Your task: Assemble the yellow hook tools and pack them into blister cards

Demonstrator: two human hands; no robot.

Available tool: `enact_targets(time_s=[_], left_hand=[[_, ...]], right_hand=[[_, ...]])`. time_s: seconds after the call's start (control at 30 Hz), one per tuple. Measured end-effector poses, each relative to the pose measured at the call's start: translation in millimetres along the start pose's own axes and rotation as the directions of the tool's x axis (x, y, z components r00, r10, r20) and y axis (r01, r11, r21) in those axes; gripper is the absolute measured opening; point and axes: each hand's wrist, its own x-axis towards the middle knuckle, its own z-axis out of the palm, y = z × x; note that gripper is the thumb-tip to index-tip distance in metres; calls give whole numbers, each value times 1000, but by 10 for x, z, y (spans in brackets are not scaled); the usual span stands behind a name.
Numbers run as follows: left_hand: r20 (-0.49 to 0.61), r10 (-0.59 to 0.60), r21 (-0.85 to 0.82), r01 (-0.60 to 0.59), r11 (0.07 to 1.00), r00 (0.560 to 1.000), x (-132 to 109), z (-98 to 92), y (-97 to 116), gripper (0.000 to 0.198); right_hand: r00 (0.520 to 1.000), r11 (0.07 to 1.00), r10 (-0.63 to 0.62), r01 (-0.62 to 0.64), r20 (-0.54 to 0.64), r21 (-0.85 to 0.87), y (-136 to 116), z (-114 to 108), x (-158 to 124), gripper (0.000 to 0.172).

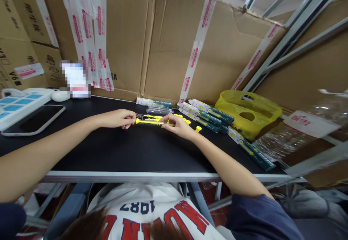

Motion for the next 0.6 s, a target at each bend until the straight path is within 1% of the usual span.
enact_targets(time_s=[0.2, 0.43, 0.6], left_hand=[[-14, 8, -41, -9, 999, 1000, -5, 24, 31, 22], [13, 31, 45, -32, 998, 999, 21, 35, -21, 23], [20, 55, 38, -55, 998, 998, 37, 46, -53, 20]], right_hand=[[1000, 1000, -10, 10, -27, 9, 19, -16, -3, 22], [1000, 1000, -4, 4, -24, -7, -3, -15, -7, 21], [1000, 1000, -9, 9, -25, -1, 0, -16, -3, 20]])
